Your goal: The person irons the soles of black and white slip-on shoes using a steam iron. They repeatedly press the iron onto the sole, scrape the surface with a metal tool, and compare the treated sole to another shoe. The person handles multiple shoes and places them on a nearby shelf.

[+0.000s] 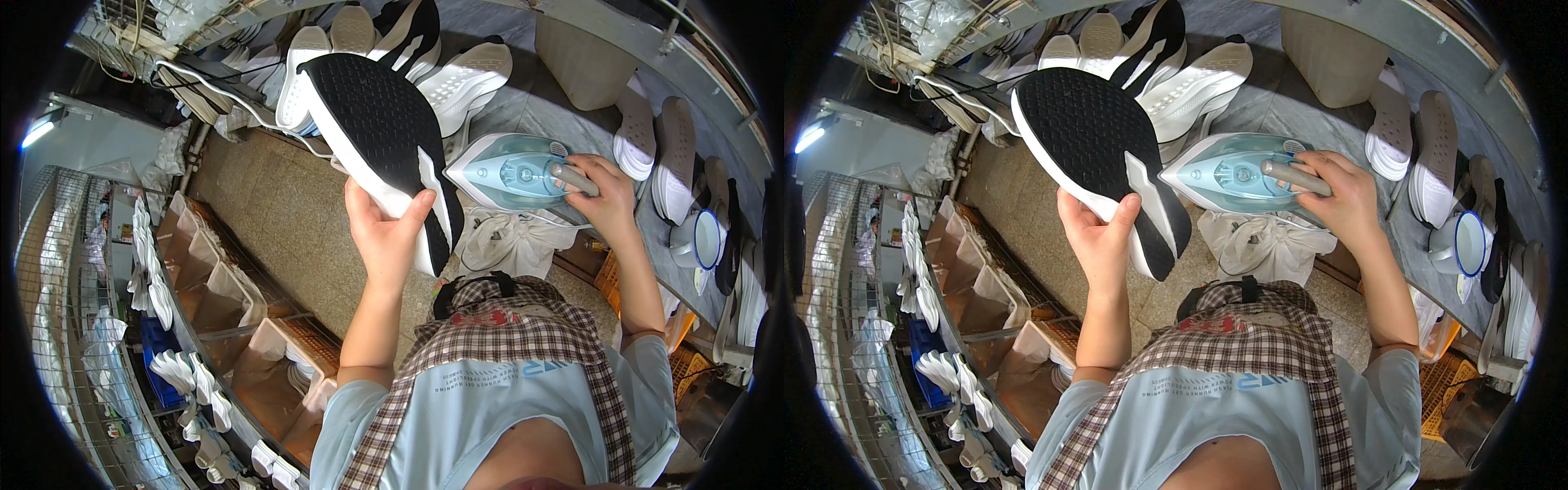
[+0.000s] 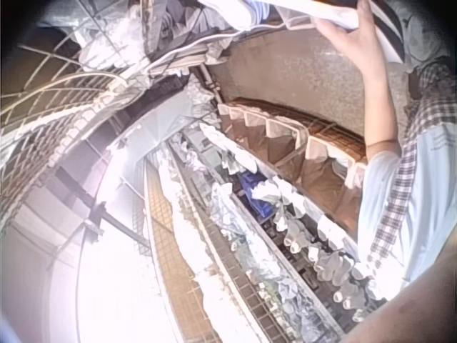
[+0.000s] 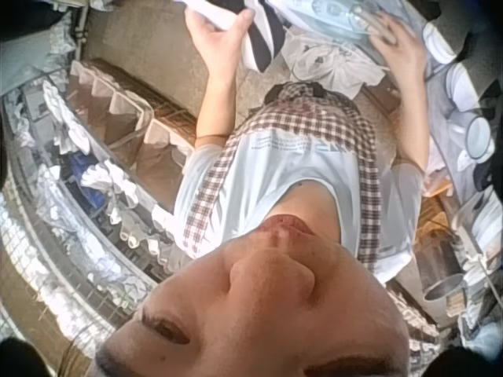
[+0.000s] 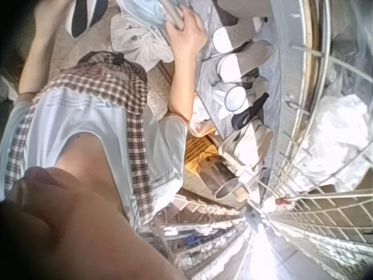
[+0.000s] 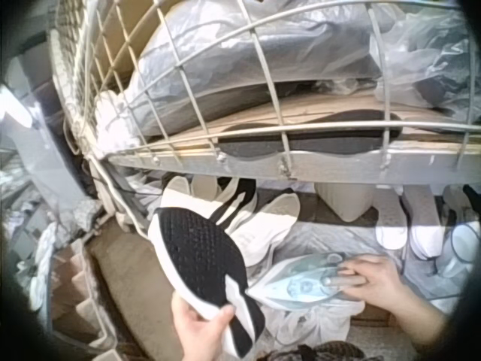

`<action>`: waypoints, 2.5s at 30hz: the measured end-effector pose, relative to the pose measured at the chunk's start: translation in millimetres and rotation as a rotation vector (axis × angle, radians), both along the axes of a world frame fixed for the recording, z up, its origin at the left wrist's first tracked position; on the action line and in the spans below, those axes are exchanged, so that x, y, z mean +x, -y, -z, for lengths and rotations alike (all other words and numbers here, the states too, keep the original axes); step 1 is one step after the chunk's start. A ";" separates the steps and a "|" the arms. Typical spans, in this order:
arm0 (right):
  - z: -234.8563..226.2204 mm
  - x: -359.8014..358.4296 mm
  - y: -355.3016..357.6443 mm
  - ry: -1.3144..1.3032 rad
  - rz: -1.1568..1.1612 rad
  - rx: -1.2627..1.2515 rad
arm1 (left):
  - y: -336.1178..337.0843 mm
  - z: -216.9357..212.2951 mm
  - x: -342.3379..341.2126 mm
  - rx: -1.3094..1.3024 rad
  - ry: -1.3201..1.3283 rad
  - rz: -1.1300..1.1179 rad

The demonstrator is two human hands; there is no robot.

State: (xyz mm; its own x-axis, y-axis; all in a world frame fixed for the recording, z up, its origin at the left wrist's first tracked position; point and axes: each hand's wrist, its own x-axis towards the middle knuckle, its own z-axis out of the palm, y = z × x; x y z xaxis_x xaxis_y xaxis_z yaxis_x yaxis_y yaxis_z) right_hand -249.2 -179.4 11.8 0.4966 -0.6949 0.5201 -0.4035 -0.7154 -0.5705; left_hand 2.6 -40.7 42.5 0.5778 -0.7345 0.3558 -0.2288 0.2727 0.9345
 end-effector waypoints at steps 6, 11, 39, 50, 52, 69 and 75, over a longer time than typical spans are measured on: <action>0.5 -0.1 0.4 0.004 0.013 -0.017 | 0.3 -1.5 -1.3 0.001 0.004 0.005; 1.2 -1.2 1.7 0.016 0.010 0.028 | 0.0 -2.0 -0.9 0.012 -0.006 0.022; 3.0 -1.4 1.0 0.023 0.014 -0.014 | 1.7 -2.5 -1.9 0.001 0.032 -0.002; 3.6 -2.1 1.9 0.019 0.008 -0.009 | 0.4 -3.8 -3.4 -0.004 -0.005 0.004; 3.5 -2.1 1.9 0.018 0.009 -0.014 | 0.4 -4.0 -2.9 -0.004 0.005 0.000; 4.2 -2.4 2.8 0.022 0.019 -0.032 | 0.2 -6.6 -3.4 -0.009 -0.002 0.023; 4.5 -2.1 3.3 0.026 0.013 -0.030 | -0.1 -6.3 -3.5 -0.007 0.003 0.020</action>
